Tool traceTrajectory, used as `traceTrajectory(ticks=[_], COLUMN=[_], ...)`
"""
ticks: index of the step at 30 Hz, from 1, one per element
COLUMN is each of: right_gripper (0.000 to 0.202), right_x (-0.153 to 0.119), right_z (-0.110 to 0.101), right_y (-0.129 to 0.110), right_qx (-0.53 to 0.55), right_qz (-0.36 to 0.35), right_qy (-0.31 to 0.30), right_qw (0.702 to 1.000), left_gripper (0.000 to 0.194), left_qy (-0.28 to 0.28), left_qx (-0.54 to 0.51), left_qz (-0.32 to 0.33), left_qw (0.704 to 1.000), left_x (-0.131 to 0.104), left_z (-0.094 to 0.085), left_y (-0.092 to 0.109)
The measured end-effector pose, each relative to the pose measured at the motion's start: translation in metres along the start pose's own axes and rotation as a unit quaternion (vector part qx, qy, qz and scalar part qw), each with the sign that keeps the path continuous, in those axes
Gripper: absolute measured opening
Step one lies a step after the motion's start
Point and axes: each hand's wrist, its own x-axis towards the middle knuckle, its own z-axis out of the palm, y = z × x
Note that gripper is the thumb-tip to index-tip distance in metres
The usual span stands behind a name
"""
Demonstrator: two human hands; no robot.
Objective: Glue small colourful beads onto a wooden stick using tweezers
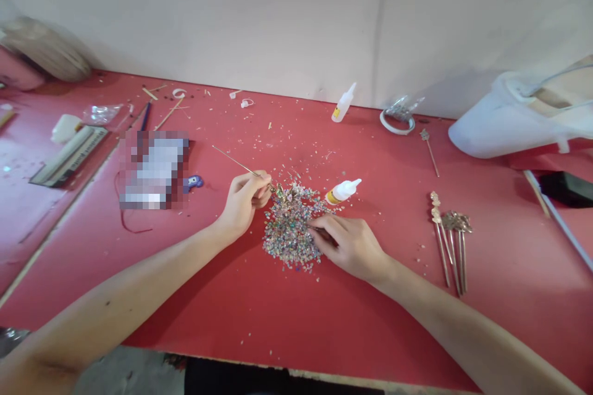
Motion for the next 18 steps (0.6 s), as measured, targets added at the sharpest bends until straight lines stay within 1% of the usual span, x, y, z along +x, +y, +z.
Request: traceTrajectory(ticks=[4,6,11,14,18], right_gripper=[0.013,0.013,0.012,0.013,0.012], right_x=[-0.0001,0.0001,-0.0012,-0.0022,-0.0028], right_z=[-0.0008,-0.0010,-0.0012,-0.0018,-0.0021], right_y=[-0.0004,-0.0008,-0.0003,0.0013,0.0028], right_qx=[0.021,0.027,0.030,0.022,0.002], right_qz=[0.085,0.103,0.077,0.071,0.065], right_qy=[0.032,0.036,0.023,0.026,0.016], right_qw=[0.996,0.994,0.996,0.997,0.998], left_gripper=[0.040,0.039,0.039,0.039,0.039], left_qy=[-0.001,-0.007,-0.014,-0.017,-0.025], left_qx=[0.010,0.016,0.035,0.045,0.048], left_qz=[-0.001,0.000,-0.001,-0.001,0.007], left_qw=[1.000,1.000,0.999,0.999,0.998], left_x=[-0.0003,-0.0004,-0.0005,-0.0009,-0.0012], left_z=[-0.0009,-0.0013,-0.0014,-0.0014,-0.0022], left_y=[0.0000,-0.0002,-0.0006,-0.0005,-0.0017])
